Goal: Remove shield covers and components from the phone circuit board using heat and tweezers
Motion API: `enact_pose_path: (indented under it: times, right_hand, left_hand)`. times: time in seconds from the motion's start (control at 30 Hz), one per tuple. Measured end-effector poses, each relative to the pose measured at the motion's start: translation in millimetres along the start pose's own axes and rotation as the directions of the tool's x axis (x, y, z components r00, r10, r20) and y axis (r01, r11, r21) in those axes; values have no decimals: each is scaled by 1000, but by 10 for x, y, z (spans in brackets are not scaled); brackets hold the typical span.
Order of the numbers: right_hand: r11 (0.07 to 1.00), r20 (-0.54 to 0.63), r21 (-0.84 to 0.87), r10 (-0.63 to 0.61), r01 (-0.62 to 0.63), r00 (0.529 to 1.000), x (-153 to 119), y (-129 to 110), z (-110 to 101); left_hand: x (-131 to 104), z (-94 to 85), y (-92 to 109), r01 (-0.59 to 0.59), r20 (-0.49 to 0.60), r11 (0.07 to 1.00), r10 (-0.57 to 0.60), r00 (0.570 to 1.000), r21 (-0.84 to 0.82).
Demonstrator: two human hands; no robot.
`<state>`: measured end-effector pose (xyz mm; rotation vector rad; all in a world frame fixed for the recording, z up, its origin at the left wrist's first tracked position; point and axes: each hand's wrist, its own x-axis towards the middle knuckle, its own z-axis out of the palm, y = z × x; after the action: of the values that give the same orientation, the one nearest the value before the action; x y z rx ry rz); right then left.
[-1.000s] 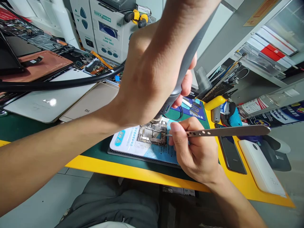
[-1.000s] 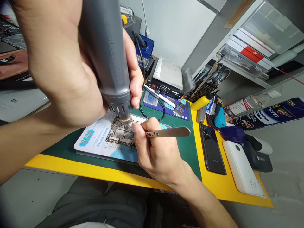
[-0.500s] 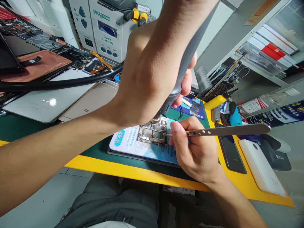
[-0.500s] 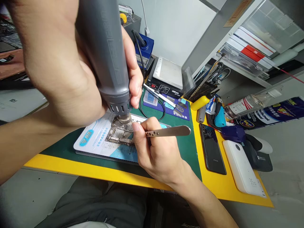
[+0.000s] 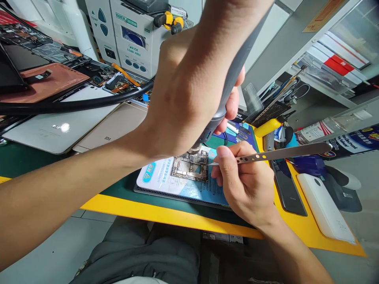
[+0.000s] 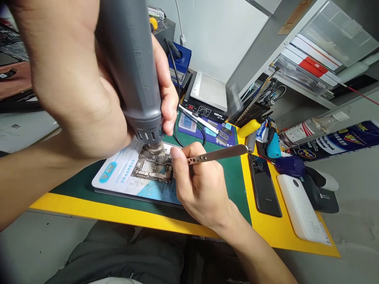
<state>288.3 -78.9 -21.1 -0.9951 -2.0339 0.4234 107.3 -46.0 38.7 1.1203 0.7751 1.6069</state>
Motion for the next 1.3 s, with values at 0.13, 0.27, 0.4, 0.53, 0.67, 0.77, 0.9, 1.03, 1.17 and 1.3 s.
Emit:
enact_pose_path:
  times: [0.13,0.27,0.4,0.53,0.67,0.77,0.9,1.03,1.17,1.3]
  right_hand:
    - [1000,22,-18,-5,5,1000,8,6,0]
    - [1000,39,-23,-17,18,999,18,-3,-8]
    - [1000,62,-21,-2,3,998,34,-18,-13]
    - [998,100,24,61,-63,993,60,-8,-4]
    - [993,177,84,66,-82,982,111,-2,-12]
    - [994,225,78,57,-76,973,150,-3,-30]
    - [996,242,60,50,-67,969,176,17,-38]
    - [998,254,59,22,-39,967,180,44,-29]
    - [993,270,86,51,-77,962,173,48,-18]
    - [987,230,122,69,-100,971,161,43,-26]
  left_hand:
    - [23,-17,-48,-107,87,994,104,991,32]
    - [114,17,-85,-79,20,997,79,997,21]
    - [192,47,-117,-100,26,994,101,995,-54]
    - [165,20,-150,-144,40,987,146,988,-68]
    - [99,-43,-179,-156,107,985,163,981,-69]
    - [72,-56,-198,-146,122,989,149,981,-33]
    - [47,6,-190,-216,89,976,216,972,-12]
    - [9,38,-132,-212,86,977,209,974,37]
    - [-11,23,-93,-165,78,984,159,984,73]
    - [-26,40,-83,-154,61,986,150,987,64]
